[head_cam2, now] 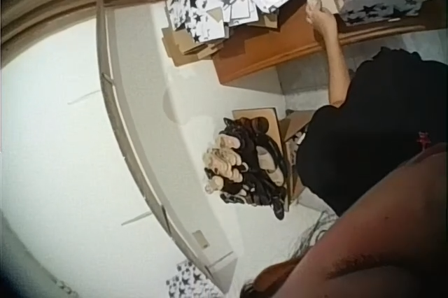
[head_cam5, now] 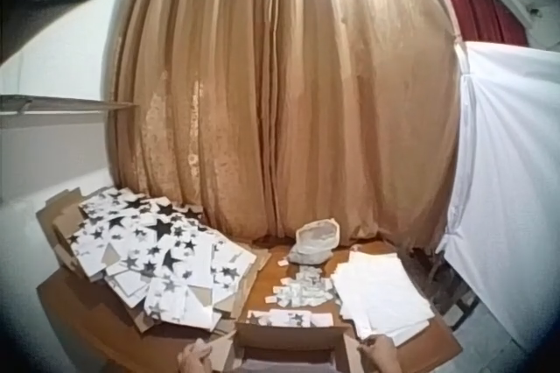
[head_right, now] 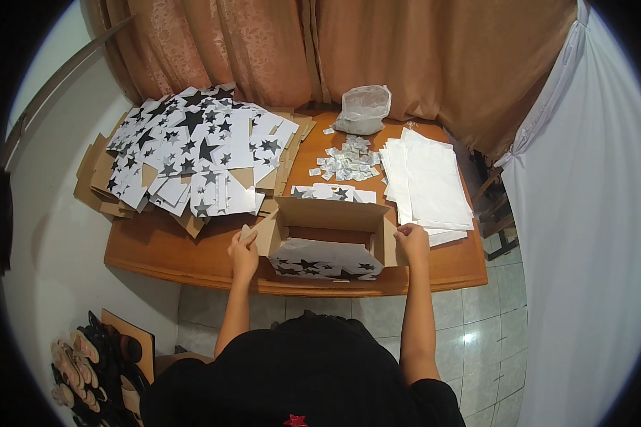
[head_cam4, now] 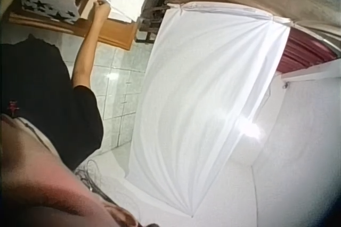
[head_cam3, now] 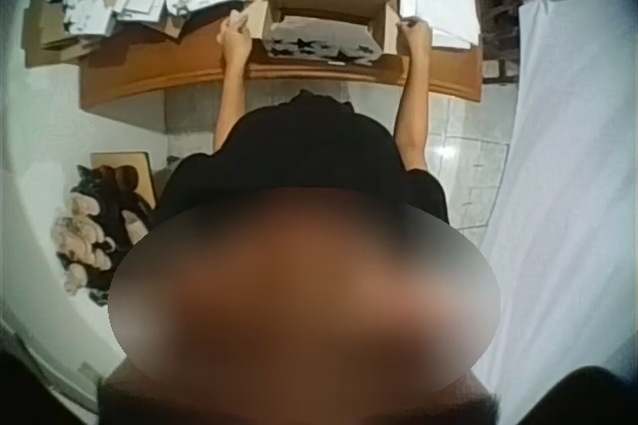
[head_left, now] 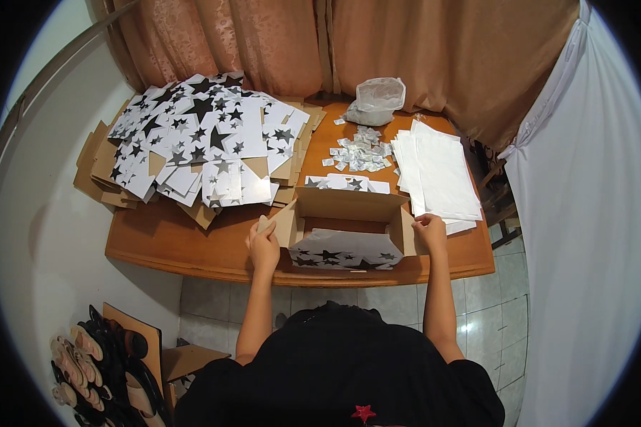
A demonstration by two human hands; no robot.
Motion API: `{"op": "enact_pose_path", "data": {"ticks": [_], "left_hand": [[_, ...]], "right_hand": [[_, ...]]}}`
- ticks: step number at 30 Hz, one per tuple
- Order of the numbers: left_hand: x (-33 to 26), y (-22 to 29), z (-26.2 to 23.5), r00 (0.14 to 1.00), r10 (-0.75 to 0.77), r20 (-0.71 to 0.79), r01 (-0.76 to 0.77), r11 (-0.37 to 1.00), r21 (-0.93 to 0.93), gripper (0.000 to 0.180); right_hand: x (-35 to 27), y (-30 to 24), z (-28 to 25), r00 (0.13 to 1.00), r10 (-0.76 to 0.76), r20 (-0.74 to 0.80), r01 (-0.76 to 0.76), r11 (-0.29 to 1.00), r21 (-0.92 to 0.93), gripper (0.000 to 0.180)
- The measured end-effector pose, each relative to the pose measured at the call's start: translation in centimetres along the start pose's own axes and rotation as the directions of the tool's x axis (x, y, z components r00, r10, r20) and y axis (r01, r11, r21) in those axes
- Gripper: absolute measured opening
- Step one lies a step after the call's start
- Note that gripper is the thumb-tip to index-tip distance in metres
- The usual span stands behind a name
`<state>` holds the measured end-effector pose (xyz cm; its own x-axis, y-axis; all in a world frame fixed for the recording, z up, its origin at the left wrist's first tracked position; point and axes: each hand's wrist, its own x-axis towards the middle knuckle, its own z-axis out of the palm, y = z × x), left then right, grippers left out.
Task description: Assembling and folding cardboard shoe boxes and stacking them on a shelf.
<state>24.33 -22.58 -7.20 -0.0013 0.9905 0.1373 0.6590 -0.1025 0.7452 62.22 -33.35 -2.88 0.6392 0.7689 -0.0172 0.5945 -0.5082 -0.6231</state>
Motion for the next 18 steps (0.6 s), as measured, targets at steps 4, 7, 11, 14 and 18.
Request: {"op": "enact_pose_path", "data": {"ticks": [4, 7, 11, 14, 18], "left_hand": [[-0.1, 5.5, -1.2, 0.996, -0.067, 0.059, 0.032, 0.884, 0.467, 0.054], [1.4, 6.3, -0.6, 0.925, -0.172, 0.34, 0.034, 0.926, 0.376, 0.088], [2.3, 5.1, 0.8, 0.804, -0.232, 0.547, 0.065, 0.949, 0.307, 0.122], [2.4, 4.1, 1.0, 0.742, -0.173, 0.648, -0.001, 0.966, 0.258, 0.138], [1.1, 2.6, 1.3, 0.768, -0.03, 0.64, -0.164, 0.956, 0.243, 0.147]], "right_hand": [[-1.4, 0.2, 1.4, 0.988, -0.076, -0.134, 0.047, 0.978, -0.204, 0.015], [-2.2, -0.5, 3.0, 0.934, -0.254, -0.251, 0.129, 0.896, -0.426, 0.014], [-2.6, -2.1, 4.2, 0.937, -0.236, -0.259, 0.144, 0.933, -0.329, 0.017], [-2.5, -2.4, 4.2, 0.981, -0.137, -0.135, 0.091, 0.949, -0.303, 0.027], [-1.9, -2.5, 3.8, 0.992, -0.107, -0.062, 0.094, 0.978, -0.187, 0.048]]}}
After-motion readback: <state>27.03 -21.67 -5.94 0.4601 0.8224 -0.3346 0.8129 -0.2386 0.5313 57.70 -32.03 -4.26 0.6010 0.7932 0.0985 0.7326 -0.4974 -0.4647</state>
